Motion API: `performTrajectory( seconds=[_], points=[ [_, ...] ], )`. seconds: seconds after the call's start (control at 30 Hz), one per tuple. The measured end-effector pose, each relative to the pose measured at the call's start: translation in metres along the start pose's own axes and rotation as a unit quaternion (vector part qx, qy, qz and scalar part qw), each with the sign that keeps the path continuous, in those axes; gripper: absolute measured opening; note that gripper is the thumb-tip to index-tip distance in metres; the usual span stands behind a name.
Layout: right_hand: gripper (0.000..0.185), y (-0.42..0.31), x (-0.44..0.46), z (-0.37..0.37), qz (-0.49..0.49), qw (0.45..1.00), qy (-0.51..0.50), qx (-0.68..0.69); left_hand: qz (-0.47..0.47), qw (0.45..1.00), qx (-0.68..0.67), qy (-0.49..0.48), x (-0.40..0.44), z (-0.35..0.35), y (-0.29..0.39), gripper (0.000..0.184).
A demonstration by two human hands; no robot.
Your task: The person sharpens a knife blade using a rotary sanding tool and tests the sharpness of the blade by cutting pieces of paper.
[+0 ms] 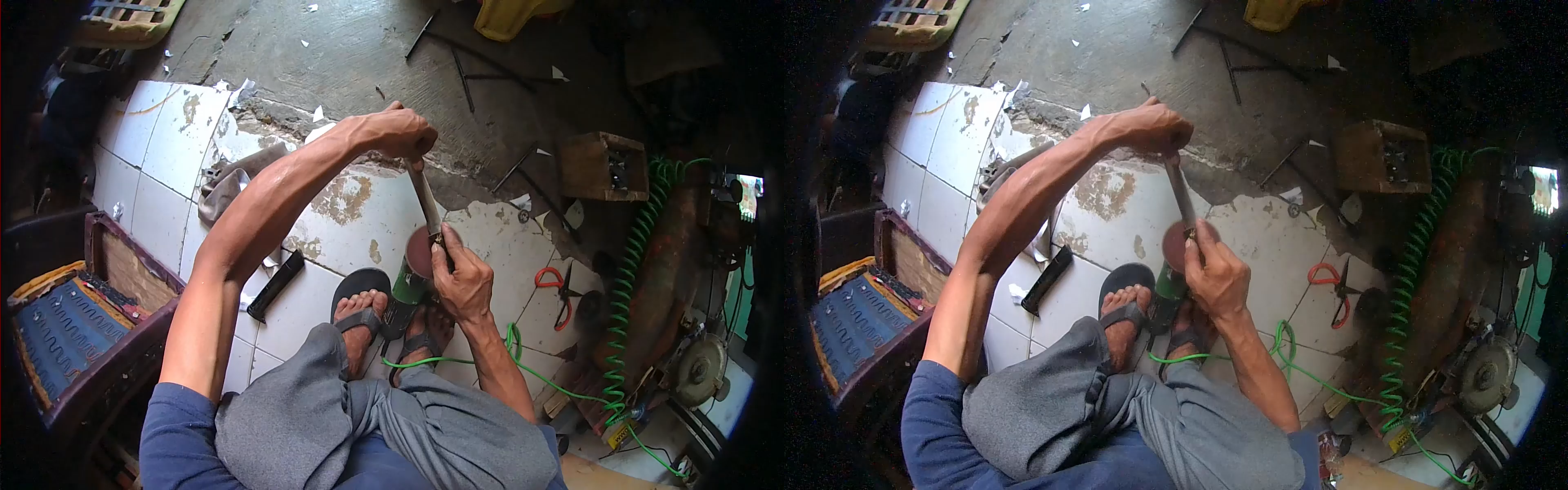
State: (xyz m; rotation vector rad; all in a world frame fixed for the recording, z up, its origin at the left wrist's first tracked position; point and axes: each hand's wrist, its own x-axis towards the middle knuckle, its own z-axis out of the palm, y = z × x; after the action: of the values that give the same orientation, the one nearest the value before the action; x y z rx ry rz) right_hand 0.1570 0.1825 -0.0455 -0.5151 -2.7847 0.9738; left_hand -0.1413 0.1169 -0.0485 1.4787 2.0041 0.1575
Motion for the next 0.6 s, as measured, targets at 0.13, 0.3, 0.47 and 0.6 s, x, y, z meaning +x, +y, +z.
performTrajectory(
  seconds=[0.13, 0.3, 0.47, 0.6],
  points=[
    [0.043, -0.005, 0.016, -0.011, 0.075, 0.972, 0.042, 0.216, 0.080, 0.951, 0.057, 0.295, 0.004, -0.025, -0.004, 0.036],
    [0.048, -0.030, 0.032, -0.062, 0.233, 0.736, -0.042, 0.635, -0.053, 0.760, -0.426, 0.489, -0.046, -0.029, 0.059, 0.041],
    [0.046, -0.049, 0.035, -0.072, 0.255, 0.648, -0.063, 0.715, -0.047, 0.556, -0.810, 0.178, -0.077, 0.013, 0.120, 0.057],
    [0.045, -0.061, 0.036, -0.075, 0.264, 0.682, -0.064, 0.679, -0.054, 0.526, -0.830, 0.176, -0.082, 0.018, 0.125, 0.056]
  ],
)
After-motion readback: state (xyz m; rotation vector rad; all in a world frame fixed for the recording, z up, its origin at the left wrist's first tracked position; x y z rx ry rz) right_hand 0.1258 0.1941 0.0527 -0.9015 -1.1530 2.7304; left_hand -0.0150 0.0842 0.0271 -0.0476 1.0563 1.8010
